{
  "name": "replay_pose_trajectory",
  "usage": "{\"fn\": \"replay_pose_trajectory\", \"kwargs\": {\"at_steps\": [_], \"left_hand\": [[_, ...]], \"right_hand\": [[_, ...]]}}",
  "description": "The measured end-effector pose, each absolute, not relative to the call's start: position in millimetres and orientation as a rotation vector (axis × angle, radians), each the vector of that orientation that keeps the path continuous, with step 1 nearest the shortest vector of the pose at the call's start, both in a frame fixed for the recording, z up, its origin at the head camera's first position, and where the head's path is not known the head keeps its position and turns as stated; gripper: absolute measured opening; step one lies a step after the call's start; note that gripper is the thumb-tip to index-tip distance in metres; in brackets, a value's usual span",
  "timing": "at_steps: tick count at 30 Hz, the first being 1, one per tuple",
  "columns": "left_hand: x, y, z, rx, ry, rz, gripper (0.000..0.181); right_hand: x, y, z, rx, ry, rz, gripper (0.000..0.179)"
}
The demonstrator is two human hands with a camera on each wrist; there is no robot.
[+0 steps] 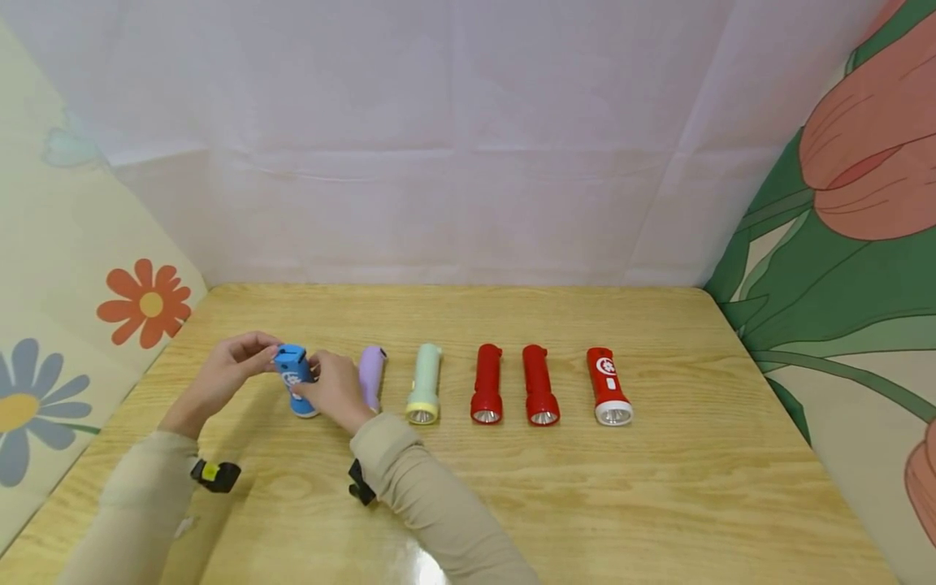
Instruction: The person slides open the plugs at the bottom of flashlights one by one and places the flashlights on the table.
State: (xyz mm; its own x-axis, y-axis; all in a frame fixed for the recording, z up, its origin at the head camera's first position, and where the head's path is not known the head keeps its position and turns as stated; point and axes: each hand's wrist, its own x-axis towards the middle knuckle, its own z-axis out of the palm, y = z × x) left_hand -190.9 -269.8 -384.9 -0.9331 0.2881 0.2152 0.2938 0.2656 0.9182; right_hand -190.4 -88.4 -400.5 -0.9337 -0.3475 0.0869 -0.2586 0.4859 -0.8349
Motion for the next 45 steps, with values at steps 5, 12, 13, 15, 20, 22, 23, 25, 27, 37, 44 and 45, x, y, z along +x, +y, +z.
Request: {"fn": "replay_pose_trajectory", "kwargs": {"at_steps": [5,12,13,15,20,22,23,25,27,37,44,45], "left_hand": [[-188.8,-270.2,-385.2,-0.579,-2.496,-1.804,0.022],[-186.6,-272.4,-386.2,-0.607,-2.494,-1.785,0.019],[-186.2,-272.7,-386.3,-0.606,-2.497,-1.777,0.018],[-185.0,-273.2,-386.5,-0.598,-2.5,-1.767,0.018],[-182.3,-274.1,-385.9,-0.559,-2.523,-1.734,0.02],[-181.6,-274.0,-385.7,-0.546,-2.534,-1.717,0.021],[-181.3,-273.9,-385.5,-0.541,-2.537,-1.708,0.022],[-180.6,-273.2,-385.2,-0.538,-2.536,-1.702,0.023],[-180.1,-272.1,-385.2,-0.54,-2.521,-1.713,0.022],[-180.7,-268.2,-387.7,-0.551,-2.464,-1.744,0.017],[-181.6,-269.2,-385.4,-0.514,-2.46,-1.714,0.014],[-182.2,-269.4,-384.4,-0.502,-2.468,-1.702,0.013]], "right_hand": [[-190.0,-88.1,-400.9,-0.553,2.611,-1.489,0.032],[-188.7,-87.5,-400.9,-0.587,2.618,-1.466,0.03],[-188.6,-87.6,-400.7,-0.592,2.624,-1.453,0.03],[-188.5,-87.6,-399.9,-0.6,2.631,-1.432,0.03],[-188.7,-87.1,-398.7,-0.597,2.633,-1.404,0.029],[-188.9,-87.0,-399.0,-0.598,2.633,-1.399,0.029],[-189.0,-86.9,-399.0,-0.601,2.633,-1.398,0.029],[-189.2,-86.8,-399.4,-0.61,2.639,-1.392,0.029],[-188.9,-86.7,-399.7,-0.623,2.64,-1.389,0.028],[-189.0,-86.4,-400.7,-0.632,2.636,-1.39,0.026],[-190.8,-88.8,-401.7,-0.627,2.652,-1.366,0.026],[-191.2,-88.9,-401.6,-0.626,2.659,-1.36,0.026]]}}
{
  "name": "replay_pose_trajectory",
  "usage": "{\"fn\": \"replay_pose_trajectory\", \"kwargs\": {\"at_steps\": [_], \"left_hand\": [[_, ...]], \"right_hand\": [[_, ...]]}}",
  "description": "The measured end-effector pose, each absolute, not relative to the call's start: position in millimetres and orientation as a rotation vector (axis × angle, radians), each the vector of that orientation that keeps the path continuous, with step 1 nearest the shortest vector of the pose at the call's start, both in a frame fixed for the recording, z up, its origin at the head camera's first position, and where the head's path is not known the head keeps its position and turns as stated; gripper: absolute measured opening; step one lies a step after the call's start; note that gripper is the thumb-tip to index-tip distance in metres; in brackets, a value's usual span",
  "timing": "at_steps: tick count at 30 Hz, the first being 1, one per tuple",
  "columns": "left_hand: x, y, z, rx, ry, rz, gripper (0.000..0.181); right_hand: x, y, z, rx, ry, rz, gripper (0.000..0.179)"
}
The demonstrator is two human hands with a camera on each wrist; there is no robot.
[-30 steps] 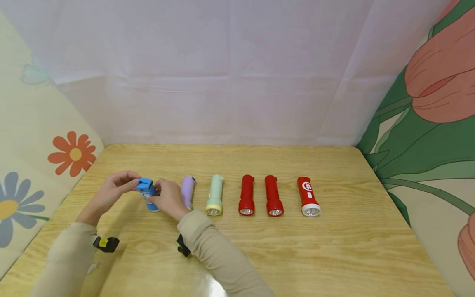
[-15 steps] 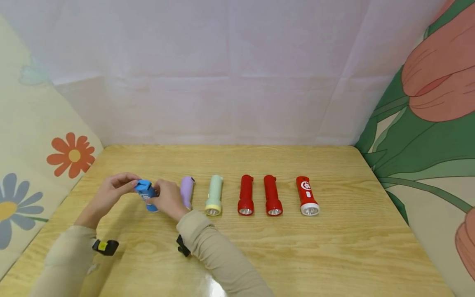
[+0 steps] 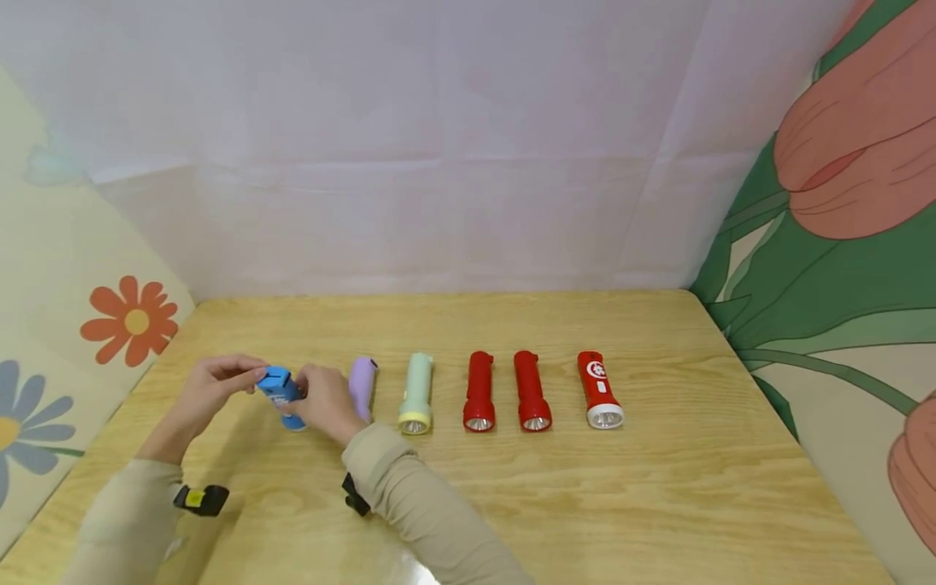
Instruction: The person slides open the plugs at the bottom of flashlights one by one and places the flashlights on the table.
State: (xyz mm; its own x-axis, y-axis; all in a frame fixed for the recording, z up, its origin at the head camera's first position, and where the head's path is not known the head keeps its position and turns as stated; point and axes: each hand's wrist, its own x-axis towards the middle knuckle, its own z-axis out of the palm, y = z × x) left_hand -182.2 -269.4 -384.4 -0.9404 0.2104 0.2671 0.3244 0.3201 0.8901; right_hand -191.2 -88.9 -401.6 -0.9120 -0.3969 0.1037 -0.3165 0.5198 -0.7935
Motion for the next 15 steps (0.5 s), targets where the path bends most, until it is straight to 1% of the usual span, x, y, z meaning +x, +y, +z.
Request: {"fn": "replay_pose_trajectory", "kwargs": {"at_steps": [4,10,15], "left_hand": [[-180.3,-271.9,-380.8,-0.414,-2.537,-1.675,0.014],[-177.5,-272.6,-376.2,-0.229,-2.67,-1.657,0.022],[-178.3,-270.3,-371.7,-0.195,-2.722,-1.61,0.025]], "right_hand": [[-190.2,-91.1,-402.7,-0.633,2.678,-1.333,0.025],[-188.1,-93.1,-404.8,-0.643,2.675,-1.328,0.024],[-188.6,-92.7,-403.2,-0.634,2.674,-1.313,0.025]]}}
